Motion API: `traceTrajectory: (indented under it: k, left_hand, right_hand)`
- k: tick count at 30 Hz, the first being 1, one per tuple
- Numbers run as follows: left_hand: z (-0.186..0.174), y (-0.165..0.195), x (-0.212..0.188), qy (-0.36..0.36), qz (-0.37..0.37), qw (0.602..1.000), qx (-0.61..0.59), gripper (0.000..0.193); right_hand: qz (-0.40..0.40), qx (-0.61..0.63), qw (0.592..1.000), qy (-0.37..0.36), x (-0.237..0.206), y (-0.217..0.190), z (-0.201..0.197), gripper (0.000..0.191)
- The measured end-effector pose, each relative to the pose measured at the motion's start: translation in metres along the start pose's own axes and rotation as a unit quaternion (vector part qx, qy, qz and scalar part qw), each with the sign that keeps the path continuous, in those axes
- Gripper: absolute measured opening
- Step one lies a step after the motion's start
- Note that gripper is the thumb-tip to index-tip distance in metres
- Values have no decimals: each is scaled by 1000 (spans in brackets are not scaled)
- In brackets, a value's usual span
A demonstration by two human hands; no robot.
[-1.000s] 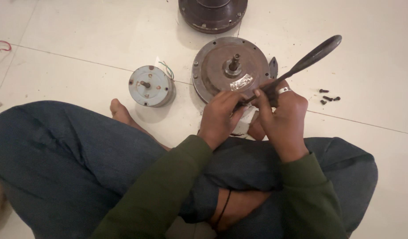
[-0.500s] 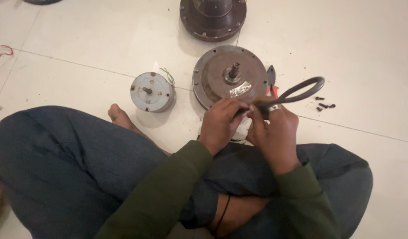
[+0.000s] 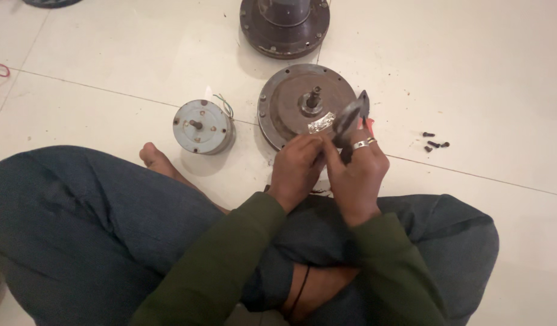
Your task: The person sits on the floor and uses a curved metal rod to scrape around the edge of an electric motor housing, working around its circumference and repositioning the housing while scraping off residue. Loose screws and pliers lie nearby on the floor.
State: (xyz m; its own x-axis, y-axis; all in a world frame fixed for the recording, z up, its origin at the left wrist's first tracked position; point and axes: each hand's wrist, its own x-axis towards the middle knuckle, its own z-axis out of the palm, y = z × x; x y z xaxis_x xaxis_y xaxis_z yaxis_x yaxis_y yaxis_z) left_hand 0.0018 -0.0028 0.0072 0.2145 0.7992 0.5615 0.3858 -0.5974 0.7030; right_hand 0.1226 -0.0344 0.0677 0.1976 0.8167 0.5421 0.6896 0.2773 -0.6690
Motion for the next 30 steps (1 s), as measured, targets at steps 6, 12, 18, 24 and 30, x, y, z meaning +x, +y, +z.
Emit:
traceTrajectory:
  k: [6,12,18,24,30]
  left_hand:
    - [-4,-1,1,22,14,1000,2,24]
    - [-3,-7,-5,-7,15,1000,11,22]
    - [-3,3,-6,-19,14,1000,-2,23]
    - [-7,14,0,-17,-1,1000,1,22]
    - [-2,8,1,-32,-18,999,-7,23]
  right_hand:
    - [58,56,989,-125,8,-3,-12,19]
    - [68,62,990,-111,-1,5,-9,13]
    - [101,96,990,-31,-3,2,-2,17]
    - [163,188,967,-51,6,6,-27,10]
    - [103,127,984,-70,9,14,-31,11]
